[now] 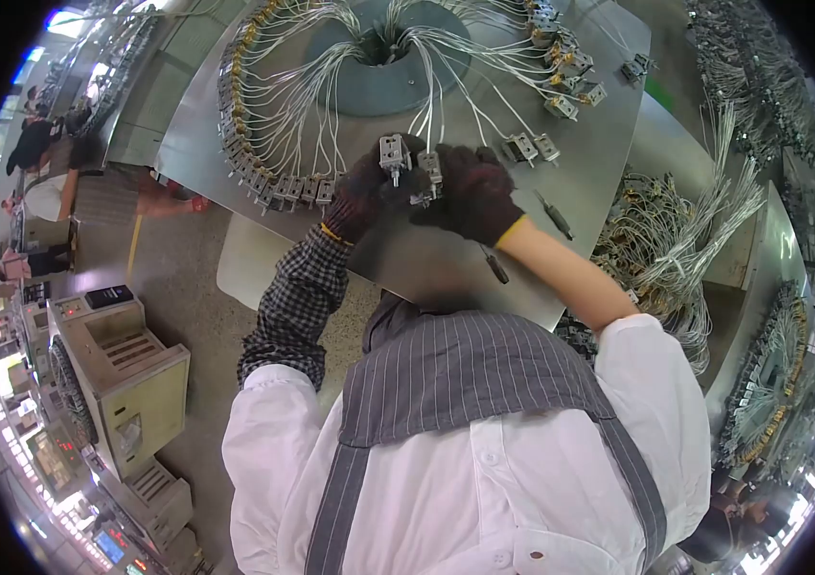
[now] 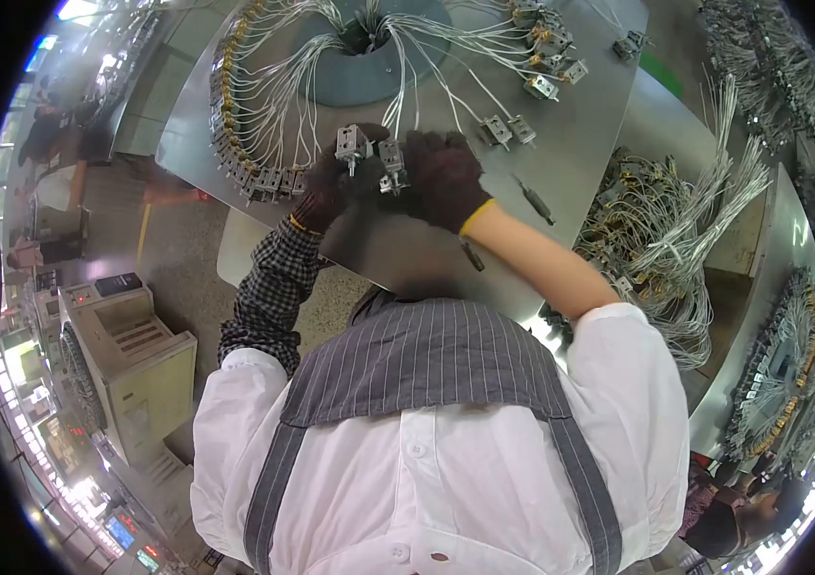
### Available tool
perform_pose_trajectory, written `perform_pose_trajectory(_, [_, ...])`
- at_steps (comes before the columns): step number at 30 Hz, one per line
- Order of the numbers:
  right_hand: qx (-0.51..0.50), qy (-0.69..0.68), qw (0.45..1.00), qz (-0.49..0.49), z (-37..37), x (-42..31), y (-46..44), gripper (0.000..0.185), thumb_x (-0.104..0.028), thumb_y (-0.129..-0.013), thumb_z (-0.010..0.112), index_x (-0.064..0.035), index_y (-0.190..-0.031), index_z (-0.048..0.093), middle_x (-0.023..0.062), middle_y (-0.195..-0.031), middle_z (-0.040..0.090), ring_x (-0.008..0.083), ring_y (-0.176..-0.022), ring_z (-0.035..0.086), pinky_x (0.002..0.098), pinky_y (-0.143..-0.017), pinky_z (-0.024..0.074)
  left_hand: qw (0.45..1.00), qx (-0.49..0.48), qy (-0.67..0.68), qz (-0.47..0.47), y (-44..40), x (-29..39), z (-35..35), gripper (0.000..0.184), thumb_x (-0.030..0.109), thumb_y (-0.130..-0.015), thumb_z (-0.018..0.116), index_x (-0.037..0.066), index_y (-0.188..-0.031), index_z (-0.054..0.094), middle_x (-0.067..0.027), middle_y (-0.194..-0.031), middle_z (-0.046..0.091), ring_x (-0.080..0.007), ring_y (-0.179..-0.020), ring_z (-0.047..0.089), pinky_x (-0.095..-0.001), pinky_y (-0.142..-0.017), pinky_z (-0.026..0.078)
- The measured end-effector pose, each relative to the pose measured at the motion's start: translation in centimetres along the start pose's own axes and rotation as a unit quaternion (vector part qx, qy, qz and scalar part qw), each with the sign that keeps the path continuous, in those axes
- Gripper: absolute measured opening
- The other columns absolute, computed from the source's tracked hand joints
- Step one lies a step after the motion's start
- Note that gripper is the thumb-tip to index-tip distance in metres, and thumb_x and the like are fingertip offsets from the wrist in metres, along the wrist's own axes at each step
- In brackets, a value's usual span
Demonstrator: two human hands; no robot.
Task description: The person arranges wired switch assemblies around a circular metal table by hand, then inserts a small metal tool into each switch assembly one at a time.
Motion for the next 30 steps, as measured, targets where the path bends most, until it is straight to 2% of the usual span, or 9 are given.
perform_pose_trajectory(4, [-0.147, -0.010, 0.984, 0.096, 1.1, 1.4, -1.3, 0.063, -0.051, -0.072, 0.073, -0.0105, -0.119, 0.061, 0.0118, -0.116, 0.063, 0.0286, -0.113, 0.058, 0.0466, -0.100, 0.0433, 0.983, 0.076, -0.144, -0.081, 0.7, -0.9, -2.7, 0.050, 0.029, -0.099, 0.057, 0.002, -0.140, 0.045, -0.0109, -0.103, 0.060, -0.0165, -0.089, 0.060, -0.0231, -0.059, 0.054])
perform_pose_trajectory(5, [-0.232, -0.003, 0.969, 0.083, 1.3, 1.5, -1.1, 0.057, -0.047, -0.073, 0.073, -0.0118, -0.116, 0.063, 0.0106, -0.114, 0.064, 0.0271, -0.111, 0.060, 0.0464, -0.103, 0.0414, 0.993, 0.064, 0.030, -0.093, 0.8, -1.9, -3.6, 0.056, 0.038, -0.095, 0.060, 0.001, -0.135, 0.048, -0.0089, -0.098, 0.062, -0.0108, -0.082, 0.060, -0.0224, -0.064, 0.053])
perform_pose_trajectory(8, [-0.095, -0.014, 0.995, 0.040, -1.2, 4.7, 1.2, 0.052, -0.038, -0.073, 0.072, -0.0143, -0.117, 0.063, 0.0101, -0.115, 0.065, 0.0267, -0.111, 0.061, 0.0448, -0.111, 0.0356, 0.984, 0.101, 0.076, -0.128, 1.5, -2.7, -3.4, 0.074, 0.060, -0.083, 0.066, 0.007, -0.133, 0.052, -0.0108, -0.100, 0.066, -0.0146, -0.088, 0.064, -0.0353, -0.090, 0.052])
perform_pose_trajectory(9, [-0.099, -0.013, 0.994, 0.042, -1.3, 5.3, 1.7, 0.052, -0.038, -0.073, 0.072, -0.0143, -0.117, 0.063, 0.0101, -0.115, 0.065, 0.0267, -0.111, 0.061, 0.0448, -0.111, 0.0356, 0.928, 0.030, -0.361, -0.084, 0.3, -0.6, -1.4, 0.077, 0.062, -0.079, 0.067, 0.011, -0.135, 0.052, -0.0110, -0.109, 0.065, -0.0197, -0.102, 0.062, -0.0435, -0.101, 0.041])
perform_pose_trajectory(10, [-0.102, -0.001, 0.994, 0.026, -1.4, 5.6, 2.0, 0.052, -0.040, -0.073, 0.072, -0.0152, -0.118, 0.063, 0.0091, -0.118, 0.064, 0.0267, -0.114, 0.059, 0.0435, -0.113, 0.0331, 0.686, -0.047, -0.726, -0.021, -0.6, 0.5, 1.5, 0.080, 0.064, -0.076, 0.069, 0.015, -0.136, 0.051, -0.0111, -0.118, 0.065, -0.0248, -0.115, 0.059, -0.0517, -0.112, 0.031])
perform_pose_trajectory(11, [-0.103, 0.010, 0.995, 0.009, -1.6, 5.8, 2.2, 0.053, -0.042, -0.074, 0.073, -0.0161, -0.119, 0.063, 0.0082, -0.121, 0.063, 0.0266, -0.117, 0.058, 0.0421, -0.115, 0.0306, 0.633, -0.065, -0.759, -0.137, -0.8, -0.5, 1.6, 0.089, 0.067, -0.068, 0.071, 0.019, -0.140, 0.048, -0.0085, -0.137, 0.056, -0.0286, -0.135, 0.043, -0.0559, -0.119, 0.007])
perform_pose_trajectory(15, [0.035, 0.100, 0.989, 0.101, -6.3, 10.1, 2.8, 0.067, -0.053, -0.075, 0.073, -0.0200, -0.131, 0.059, 0.0064, -0.133, 0.057, 0.0261, -0.126, 0.051, 0.0411, -0.112, 0.0331, 0.619, -0.014, -0.784, -0.045, -0.4, 3.1, 2.7, 0.078, 0.053, -0.070, 0.076, 0.016, -0.135, 0.051, -0.0074, -0.136, 0.055, -0.0319, -0.131, 0.046, -0.0517, -0.116, 0.023])
perform_pose_trajectory(22, [-0.096, 0.002, 0.995, 0.007, -3.6, 6.9, 2.5, 0.067, -0.048, -0.071, 0.078, -0.0154, -0.127, 0.061, 0.0080, -0.132, 0.057, 0.0291, -0.119, 0.056, 0.0419, -0.099, 0.0455, 0.690, -0.050, -0.718, -0.078, 0.5, 1.1, 2.2, 0.084, 0.058, -0.070, 0.075, 0.009, -0.134, 0.051, -0.0134, -0.130, 0.058, -0.0343, -0.117, 0.056, -0.0470, -0.100, 0.044])
perform_pose_trajectory(30, [-0.080, -0.012, 0.996, -0.038, -0.5, 2.7, -1.7, 0.059, -0.047, -0.073, 0.077, -0.0132, -0.120, 0.063, 0.0103, -0.102, 0.065, 0.0290, -0.089, 0.066, 0.0429, -0.072, 0.0548, 0.615, -0.049, -0.785, -0.063, -0.3, -0.3, 1.3, 0.079, 0.064, -0.078, 0.065, 0.007, -0.130, 0.051, -0.0147, -0.115, 0.061, -0.0327, -0.105, 0.062, -0.0453, -0.085, 0.051])
Point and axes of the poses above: each hand's wrist, its own y-axis away from the middle knuckle, its own z-axis out of the palm, x = y × z, the point moved 9 cm from there along -y, towards the middle knuckle
